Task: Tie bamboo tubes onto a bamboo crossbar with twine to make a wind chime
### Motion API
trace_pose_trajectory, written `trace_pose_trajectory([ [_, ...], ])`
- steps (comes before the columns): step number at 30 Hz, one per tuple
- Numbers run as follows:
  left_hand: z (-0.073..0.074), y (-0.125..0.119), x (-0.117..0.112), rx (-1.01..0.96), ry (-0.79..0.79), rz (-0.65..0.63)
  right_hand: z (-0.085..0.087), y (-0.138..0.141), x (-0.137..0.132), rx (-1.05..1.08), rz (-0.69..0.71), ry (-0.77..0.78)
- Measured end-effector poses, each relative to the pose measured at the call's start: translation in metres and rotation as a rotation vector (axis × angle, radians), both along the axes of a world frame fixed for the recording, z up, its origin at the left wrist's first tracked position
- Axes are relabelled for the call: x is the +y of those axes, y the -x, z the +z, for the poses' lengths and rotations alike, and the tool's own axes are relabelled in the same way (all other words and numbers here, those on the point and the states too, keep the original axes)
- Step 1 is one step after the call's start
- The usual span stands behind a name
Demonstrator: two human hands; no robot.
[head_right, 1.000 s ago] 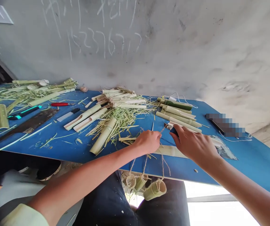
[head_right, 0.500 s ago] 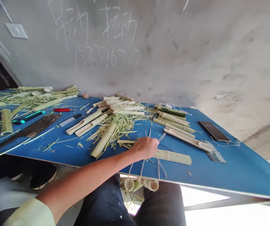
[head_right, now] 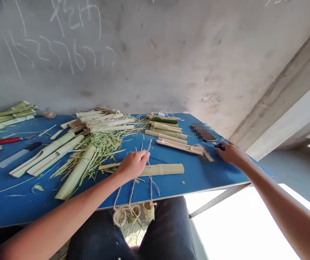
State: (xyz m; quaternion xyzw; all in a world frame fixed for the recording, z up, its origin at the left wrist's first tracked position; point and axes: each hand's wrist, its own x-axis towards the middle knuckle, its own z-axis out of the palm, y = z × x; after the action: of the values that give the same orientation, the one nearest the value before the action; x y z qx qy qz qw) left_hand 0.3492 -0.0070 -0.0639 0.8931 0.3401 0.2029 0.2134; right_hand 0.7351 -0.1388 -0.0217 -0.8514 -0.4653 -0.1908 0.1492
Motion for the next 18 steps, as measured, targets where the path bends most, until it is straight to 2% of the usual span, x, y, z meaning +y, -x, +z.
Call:
trace_pose_trajectory([
  [3,-0.004,-0.001,0.005,-0.044,0.030,0.010,-0.009,0.019,0.003,0.050,0.010,0.038],
  [5,-0.005,-0.002,0.007,-0.076,0.049,-0.001,-0.009,0.052,0.002,0.080,0.082,0.039],
  [6,-0.006,-0.002,0.008,-0.091,0.056,-0.009,-0.008,0.075,0.003,0.116,0.167,0.053],
  [8,-0.005,-0.001,0.007,-0.120,0.058,-0.023,-0.008,0.127,0.008,0.314,0.494,0.155],
  [9,-0.004,-0.001,0.006,-0.133,0.054,-0.030,-0.010,0.153,0.013,0.340,0.596,0.180],
  [12,-0.001,0.002,0.001,-0.170,0.026,-0.047,-0.022,0.209,0.029,0.317,0.687,0.202],
  [14,0.000,0.003,-0.002,-0.189,0.004,-0.050,-0.034,0.224,0.038,0.323,0.720,0.172],
  [18,0.003,0.000,0.002,-0.241,-0.032,-0.005,-0.054,0.222,0.047,0.377,0.782,0.066],
])
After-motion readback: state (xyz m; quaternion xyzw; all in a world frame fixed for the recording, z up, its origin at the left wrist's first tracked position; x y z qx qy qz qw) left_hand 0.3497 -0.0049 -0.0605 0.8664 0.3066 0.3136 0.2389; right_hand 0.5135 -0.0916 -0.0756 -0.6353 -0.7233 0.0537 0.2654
